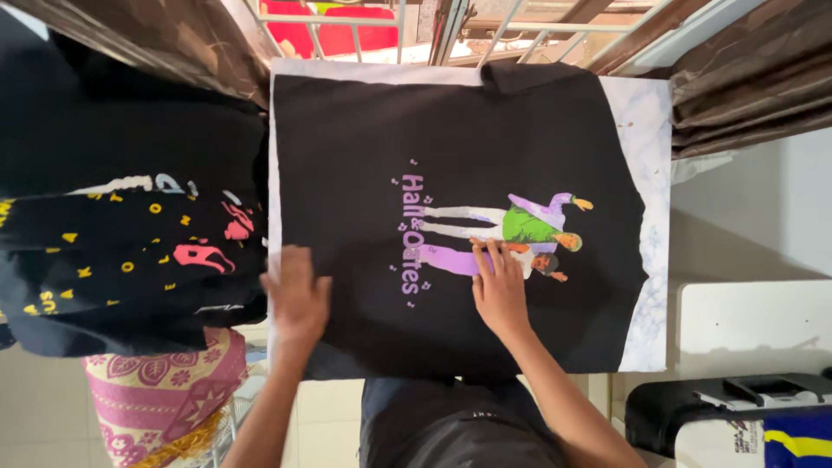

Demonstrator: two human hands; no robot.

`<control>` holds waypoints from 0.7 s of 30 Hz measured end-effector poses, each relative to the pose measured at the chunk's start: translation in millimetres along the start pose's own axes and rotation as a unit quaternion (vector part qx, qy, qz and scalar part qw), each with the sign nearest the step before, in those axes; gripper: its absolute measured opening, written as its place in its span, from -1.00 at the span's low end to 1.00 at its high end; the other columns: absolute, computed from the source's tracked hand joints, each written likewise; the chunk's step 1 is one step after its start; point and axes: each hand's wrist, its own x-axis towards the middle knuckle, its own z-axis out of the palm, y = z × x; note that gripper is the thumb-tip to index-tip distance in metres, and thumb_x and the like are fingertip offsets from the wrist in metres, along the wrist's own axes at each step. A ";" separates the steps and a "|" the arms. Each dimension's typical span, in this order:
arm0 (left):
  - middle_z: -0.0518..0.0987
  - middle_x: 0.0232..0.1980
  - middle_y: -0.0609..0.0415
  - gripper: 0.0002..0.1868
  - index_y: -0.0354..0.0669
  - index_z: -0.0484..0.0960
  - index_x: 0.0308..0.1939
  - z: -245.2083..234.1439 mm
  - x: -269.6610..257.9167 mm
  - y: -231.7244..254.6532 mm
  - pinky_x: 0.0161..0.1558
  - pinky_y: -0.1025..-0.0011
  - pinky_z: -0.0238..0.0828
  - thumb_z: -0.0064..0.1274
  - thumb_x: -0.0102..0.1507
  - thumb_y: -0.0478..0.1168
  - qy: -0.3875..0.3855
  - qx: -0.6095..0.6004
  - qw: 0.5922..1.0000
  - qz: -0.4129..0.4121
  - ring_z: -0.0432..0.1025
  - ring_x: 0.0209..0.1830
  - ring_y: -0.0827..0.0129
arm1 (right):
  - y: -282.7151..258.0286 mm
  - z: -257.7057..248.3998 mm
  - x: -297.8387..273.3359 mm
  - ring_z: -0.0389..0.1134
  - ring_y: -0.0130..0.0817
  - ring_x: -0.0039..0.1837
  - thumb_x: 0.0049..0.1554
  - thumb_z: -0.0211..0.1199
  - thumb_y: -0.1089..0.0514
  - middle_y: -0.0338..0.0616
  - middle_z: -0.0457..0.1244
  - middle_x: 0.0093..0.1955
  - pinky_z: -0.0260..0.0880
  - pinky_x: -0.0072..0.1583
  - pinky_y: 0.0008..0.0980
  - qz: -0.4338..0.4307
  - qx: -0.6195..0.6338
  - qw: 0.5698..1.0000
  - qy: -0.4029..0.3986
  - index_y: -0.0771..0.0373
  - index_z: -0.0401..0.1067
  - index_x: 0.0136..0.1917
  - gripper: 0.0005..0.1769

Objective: The person picks up a black shirt from a pile, lays it flat on a table, and folds the sleeves and body of the shirt before placing it into an open suitcase.

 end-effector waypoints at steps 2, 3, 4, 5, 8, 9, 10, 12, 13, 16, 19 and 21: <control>0.05 0.61 -0.51 -0.26 -0.48 0.13 0.57 7.0 6.7 -7.0 0.56 -0.11 -0.23 -0.05 0.41 -0.11 0.052 -0.001 0.998 -0.024 -0.11 0.63 -0.30 | -5.5 -4.1 9.2 0.02 0.19 0.56 0.15 0.17 0.17 0.17 0.03 0.55 0.08 0.44 0.14 0.015 0.002 1.000 -0.011 0.25 0.20 0.51 -0.34; 0.08 0.60 -0.46 -0.27 -0.50 0.14 0.54 9.5 7.2 1.1 0.57 -0.10 -0.23 -0.07 0.39 -0.12 0.039 -0.004 0.999 -0.017 -0.09 0.64 -0.26 | -7.9 -4.3 12.3 0.03 0.18 0.55 0.17 0.17 0.15 0.20 0.05 0.51 0.07 0.48 0.13 0.024 0.037 0.999 -0.007 0.29 0.21 0.49 -0.37; 0.10 0.59 -0.42 -0.29 -0.52 0.14 0.51 11.3 9.3 14.4 0.59 -0.10 -0.24 -0.08 0.38 -0.14 0.026 -0.008 1.000 -0.009 -0.07 0.64 -0.22 | -9.6 -3.2 15.6 0.04 0.18 0.55 0.19 0.16 0.13 0.23 0.06 0.47 0.07 0.52 0.13 0.032 0.071 0.997 -0.004 0.32 0.22 0.47 -0.39; 0.12 0.58 -0.38 -0.30 -0.45 0.16 0.49 16.9 13.6 37.6 0.55 -0.11 -0.24 -0.06 0.35 -0.13 0.000 0.003 0.999 0.041 -0.07 0.62 -0.22 | -10.9 0.0 21.0 0.04 0.18 0.55 0.19 0.16 0.13 0.23 0.06 0.47 0.07 0.52 0.13 0.033 0.071 0.997 -0.005 0.32 0.22 0.47 -0.39; 0.33 0.53 -0.03 -0.37 -0.10 0.30 0.49 39.6 34.2 115.4 0.60 0.16 0.04 -0.10 0.30 -0.18 -0.191 -0.192 0.962 0.044 0.15 0.59 0.07 | -9.4 13.4 43.9 -0.05 0.23 0.60 0.27 0.14 0.09 0.26 0.02 0.55 -0.08 0.51 0.23 -0.040 0.012 0.999 0.011 0.38 0.25 0.44 -0.46; 0.28 0.55 -0.11 -0.35 -0.19 0.27 0.49 52.1 40.8 145.6 0.57 0.07 -0.09 -0.06 0.31 -0.17 -0.144 -0.168 0.969 0.111 0.06 0.60 -0.03 | -6.5 16.6 49.7 -0.05 0.19 0.61 0.25 0.15 0.07 0.21 0.02 0.57 -0.10 0.53 0.22 -0.090 0.003 0.996 0.002 0.39 0.26 0.43 -0.44; 0.22 0.56 -0.19 -0.32 -0.27 0.23 0.50 62.3 48.8 165.1 0.54 -0.02 -0.22 -0.02 0.31 -0.16 -0.098 -0.143 0.969 0.179 -0.03 0.60 -0.13 | -1.0 18.5 55.6 -0.05 0.15 0.63 0.23 0.15 0.04 0.17 0.01 0.59 -0.13 0.54 0.22 -0.139 -0.005 0.990 -0.007 0.40 0.27 0.42 -0.42; 0.23 0.55 -0.18 -0.32 -0.26 0.25 0.49 75.6 62.4 179.3 0.52 -0.01 -0.17 0.00 0.31 -0.13 -0.072 -0.129 0.966 0.211 0.00 0.58 -0.12 | 20.2 15.4 65.8 -0.05 0.12 0.62 0.22 0.16 0.02 0.16 0.02 0.58 -0.14 0.54 0.22 -0.146 -0.019 0.989 -0.023 0.39 0.27 0.43 -0.40; 0.24 0.53 -0.17 -0.32 -0.25 0.27 0.48 80.3 69.3 184.7 0.50 -0.01 -0.13 0.01 0.31 -0.09 -0.045 -0.111 0.963 0.242 0.03 0.56 -0.10 | 31.6 11.5 71.5 -0.05 0.10 0.62 0.20 0.16 0.01 0.15 0.02 0.57 -0.15 0.54 0.21 -0.156 -0.029 0.987 -0.037 0.37 0.27 0.44 -0.38; 0.26 0.51 -0.15 -0.32 -0.26 0.29 0.45 65.9 88.5 154.1 0.47 -0.01 -0.06 0.03 0.31 -0.04 -0.081 0.013 0.964 0.254 0.08 0.53 -0.02 | 85.2 -23.0 80.1 0.01 0.08 0.55 0.19 0.21 -0.07 0.11 0.12 0.49 -0.11 0.50 0.20 -0.144 0.026 0.989 -0.023 0.22 0.33 0.41 -0.41; 0.26 0.52 -0.09 -0.30 -0.16 0.31 0.42 30.6 104.4 97.4 0.51 0.00 -0.06 0.10 0.25 -0.02 -0.098 0.011 0.985 0.145 0.07 0.56 -0.01 | 146.8 -67.8 79.4 0.10 0.00 0.50 0.12 0.20 -0.01 0.02 0.18 0.42 0.01 0.47 0.12 -0.054 -0.020 0.998 -0.033 0.19 0.34 0.37 -0.43; 0.21 0.56 -0.20 -0.29 -0.27 0.27 0.47 15.1 118.5 64.3 0.51 -0.08 -0.11 0.10 0.29 -0.08 -0.039 0.045 0.996 0.061 0.04 0.58 -0.11 | 182.7 -85.4 79.3 0.14 0.05 0.45 0.13 0.23 0.03 0.05 0.18 0.41 0.12 0.34 0.10 0.030 -0.056 0.998 -0.015 0.23 0.33 0.38 -0.43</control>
